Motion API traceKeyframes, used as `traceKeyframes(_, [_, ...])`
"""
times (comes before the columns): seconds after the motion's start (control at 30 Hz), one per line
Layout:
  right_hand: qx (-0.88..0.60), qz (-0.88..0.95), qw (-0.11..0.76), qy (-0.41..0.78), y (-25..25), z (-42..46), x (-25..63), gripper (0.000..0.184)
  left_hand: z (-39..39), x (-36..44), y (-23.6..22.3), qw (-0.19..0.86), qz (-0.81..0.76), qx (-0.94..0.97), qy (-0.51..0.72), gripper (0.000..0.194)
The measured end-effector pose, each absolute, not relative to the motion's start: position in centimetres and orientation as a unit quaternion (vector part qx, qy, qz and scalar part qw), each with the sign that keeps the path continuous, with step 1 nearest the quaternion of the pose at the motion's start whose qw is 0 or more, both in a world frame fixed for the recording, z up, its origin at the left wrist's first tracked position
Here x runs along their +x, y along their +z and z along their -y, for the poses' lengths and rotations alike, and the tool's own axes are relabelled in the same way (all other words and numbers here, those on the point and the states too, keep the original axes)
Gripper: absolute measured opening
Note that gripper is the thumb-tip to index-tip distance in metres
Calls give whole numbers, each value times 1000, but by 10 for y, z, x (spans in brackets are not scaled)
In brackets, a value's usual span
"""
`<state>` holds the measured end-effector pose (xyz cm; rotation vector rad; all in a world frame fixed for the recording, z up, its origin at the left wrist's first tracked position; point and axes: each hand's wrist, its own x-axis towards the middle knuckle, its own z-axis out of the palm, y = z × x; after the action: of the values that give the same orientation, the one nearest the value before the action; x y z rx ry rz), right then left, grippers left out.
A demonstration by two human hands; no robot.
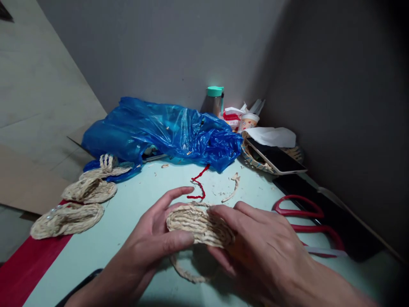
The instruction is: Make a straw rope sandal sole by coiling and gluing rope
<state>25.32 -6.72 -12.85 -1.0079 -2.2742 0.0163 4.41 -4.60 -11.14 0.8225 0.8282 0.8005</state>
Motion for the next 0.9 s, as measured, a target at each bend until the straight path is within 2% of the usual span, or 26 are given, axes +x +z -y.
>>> traceKeyframes(0.1, [-388,857,339,15,-130,66,250,16,54,53,-113,773,-395,333,368,65])
traceKeyframes(0.33, [-408,846,336,71,-136,67,246,21,53,57,-127,764,-395,307,407,59])
traceKeyframes(0.5, [-409,844,344,50,-141,67,246,21,51,56,-130,764,-406,304,399,54])
traceKeyframes(0.7, [-409,836,365,40,-140,67,242,11,51,56,-135,762,-389,308,416,46])
traceKeyframes(0.9, [-415,829,375,23,-139,68,241,8,51,55,-136,767,-391,300,411,47])
